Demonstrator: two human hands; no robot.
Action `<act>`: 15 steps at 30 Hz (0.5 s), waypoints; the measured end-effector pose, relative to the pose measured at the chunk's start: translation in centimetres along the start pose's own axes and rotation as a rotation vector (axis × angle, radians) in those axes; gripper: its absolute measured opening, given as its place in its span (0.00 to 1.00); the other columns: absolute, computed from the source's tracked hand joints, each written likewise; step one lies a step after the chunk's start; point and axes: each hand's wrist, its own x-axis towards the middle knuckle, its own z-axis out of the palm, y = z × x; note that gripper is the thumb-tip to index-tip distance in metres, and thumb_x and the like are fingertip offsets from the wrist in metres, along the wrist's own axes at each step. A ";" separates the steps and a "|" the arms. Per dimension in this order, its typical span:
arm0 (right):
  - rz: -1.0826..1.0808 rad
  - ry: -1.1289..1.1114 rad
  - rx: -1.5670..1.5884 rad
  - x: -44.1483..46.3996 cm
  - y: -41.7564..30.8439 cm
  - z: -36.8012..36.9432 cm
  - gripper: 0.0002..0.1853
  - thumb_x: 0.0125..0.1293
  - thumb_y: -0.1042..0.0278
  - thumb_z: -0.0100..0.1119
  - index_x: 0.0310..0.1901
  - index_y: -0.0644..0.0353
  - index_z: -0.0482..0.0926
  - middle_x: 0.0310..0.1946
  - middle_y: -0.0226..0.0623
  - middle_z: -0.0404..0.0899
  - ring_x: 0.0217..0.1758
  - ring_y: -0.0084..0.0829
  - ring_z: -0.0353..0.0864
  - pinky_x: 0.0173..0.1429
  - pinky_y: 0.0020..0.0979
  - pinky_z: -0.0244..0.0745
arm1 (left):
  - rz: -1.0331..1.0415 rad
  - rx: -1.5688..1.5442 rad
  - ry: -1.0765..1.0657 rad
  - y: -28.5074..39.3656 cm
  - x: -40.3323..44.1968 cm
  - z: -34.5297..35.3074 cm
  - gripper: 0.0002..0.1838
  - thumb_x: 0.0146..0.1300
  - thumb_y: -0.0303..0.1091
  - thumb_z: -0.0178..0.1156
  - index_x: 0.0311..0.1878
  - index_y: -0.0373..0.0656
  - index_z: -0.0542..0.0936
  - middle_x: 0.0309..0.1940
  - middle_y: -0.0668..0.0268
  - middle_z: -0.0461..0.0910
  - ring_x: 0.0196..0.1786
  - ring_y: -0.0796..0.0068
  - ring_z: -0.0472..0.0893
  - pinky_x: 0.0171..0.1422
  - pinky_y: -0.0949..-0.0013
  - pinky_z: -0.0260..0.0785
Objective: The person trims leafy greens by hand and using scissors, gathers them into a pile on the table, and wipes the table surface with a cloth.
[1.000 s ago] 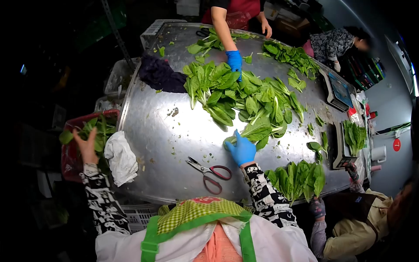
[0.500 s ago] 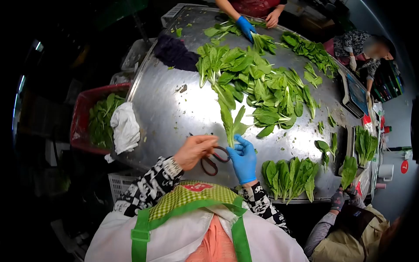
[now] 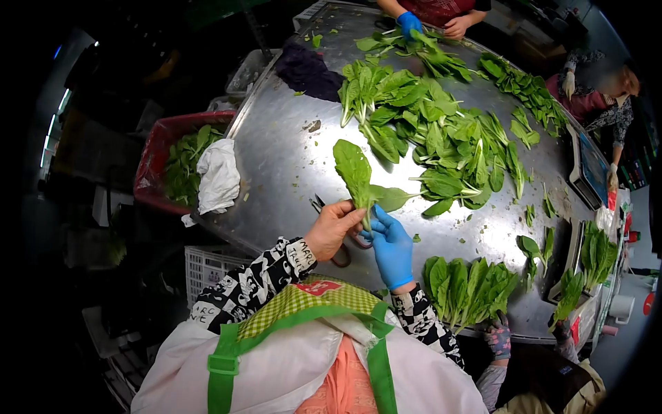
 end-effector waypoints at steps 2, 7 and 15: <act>0.022 -0.009 0.012 0.0 -0.4 0.1 0.24 0.60 0.86 0.42 0.60 0.70 0.63 0.45 0.42 0.75 0.43 0.25 0.77 0.47 0.23 0.75 | 0.022 -0.033 0.010 0.1 -0.1 0.0 0.09 0.66 0.33 0.53 0.41 0.37 0.77 0.33 0.67 0.78 0.33 0.82 0.75 0.41 0.74 0.71; 0.059 -0.041 0.094 0.4 0.2 -0.3 0.21 0.60 0.85 0.47 0.57 0.73 0.66 0.44 0.41 0.76 0.45 0.25 0.77 0.48 0.24 0.74 | 0.035 -0.067 0.059 0.0 -0.5 0.0 0.09 0.66 0.32 0.53 0.41 0.36 0.77 0.33 0.66 0.79 0.34 0.81 0.75 0.40 0.77 0.68; 0.057 0.015 -0.247 1.3 1.5 0.2 0.12 0.63 0.73 0.56 0.47 0.68 0.75 0.35 0.34 0.78 0.31 0.21 0.77 0.34 0.23 0.73 | 0.039 0.071 0.046 0.4 -0.5 -0.5 0.11 0.65 0.36 0.55 0.38 0.36 0.78 0.30 0.69 0.78 0.32 0.84 0.74 0.39 0.78 0.67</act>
